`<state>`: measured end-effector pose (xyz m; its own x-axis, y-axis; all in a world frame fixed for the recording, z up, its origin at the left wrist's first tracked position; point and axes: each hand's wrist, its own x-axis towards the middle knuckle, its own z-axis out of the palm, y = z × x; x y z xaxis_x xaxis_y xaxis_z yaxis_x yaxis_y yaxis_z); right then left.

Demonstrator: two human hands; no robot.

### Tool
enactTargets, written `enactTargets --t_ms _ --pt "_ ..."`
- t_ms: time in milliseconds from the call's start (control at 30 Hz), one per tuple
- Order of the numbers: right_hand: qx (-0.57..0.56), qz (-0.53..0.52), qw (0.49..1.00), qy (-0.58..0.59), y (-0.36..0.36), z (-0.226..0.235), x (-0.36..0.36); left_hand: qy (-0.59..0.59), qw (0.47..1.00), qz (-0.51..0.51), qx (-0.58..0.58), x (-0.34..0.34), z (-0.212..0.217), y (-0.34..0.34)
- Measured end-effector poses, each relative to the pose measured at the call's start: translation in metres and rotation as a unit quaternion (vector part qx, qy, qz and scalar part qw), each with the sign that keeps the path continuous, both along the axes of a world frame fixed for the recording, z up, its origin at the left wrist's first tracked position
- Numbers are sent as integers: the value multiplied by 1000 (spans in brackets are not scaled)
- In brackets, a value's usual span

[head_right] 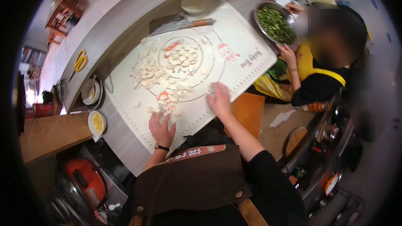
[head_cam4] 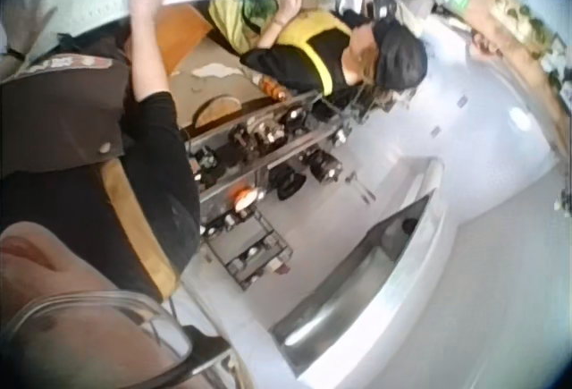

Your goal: The person cuts a long dough rope into small pieces using a knife, then rolls each piece into a ball and flattens it into a round wrapper on a silicone mat. A coworker in a yellow apron is visible nearby handling a bowl of green filling.

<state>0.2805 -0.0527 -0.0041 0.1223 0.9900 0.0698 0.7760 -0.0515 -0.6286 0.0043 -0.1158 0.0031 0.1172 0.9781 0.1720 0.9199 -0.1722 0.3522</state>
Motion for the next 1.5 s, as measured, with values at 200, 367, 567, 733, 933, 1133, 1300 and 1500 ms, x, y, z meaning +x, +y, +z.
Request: enactTargets --t_ms 200,367,567,733,933,1133,1300,1500 --pt "-37 116 984 -130 76 -9 -4 71 984 93 -132 0 -7 34" --pt "-10 303 927 -220 121 -15 -68 63 993 88 -50 8 -27 104" --pt "46 235 947 -216 197 -11 -65 26 994 109 14 -7 -19 157" --pt "41 102 981 -157 226 -23 -2 95 970 222 -11 -24 -17 114" --pt "-37 374 917 -131 159 6 -67 -109 976 184 -32 -7 -28 124" --pt "81 450 875 -161 138 -12 -74 69 989 108 -75 20 -29 126" --pt "56 382 904 -181 234 -5 -102 82 971 226 -17 -10 -37 196" --pt "52 480 858 -174 202 -3 -75 62 992 103 -45 -7 -14 184"
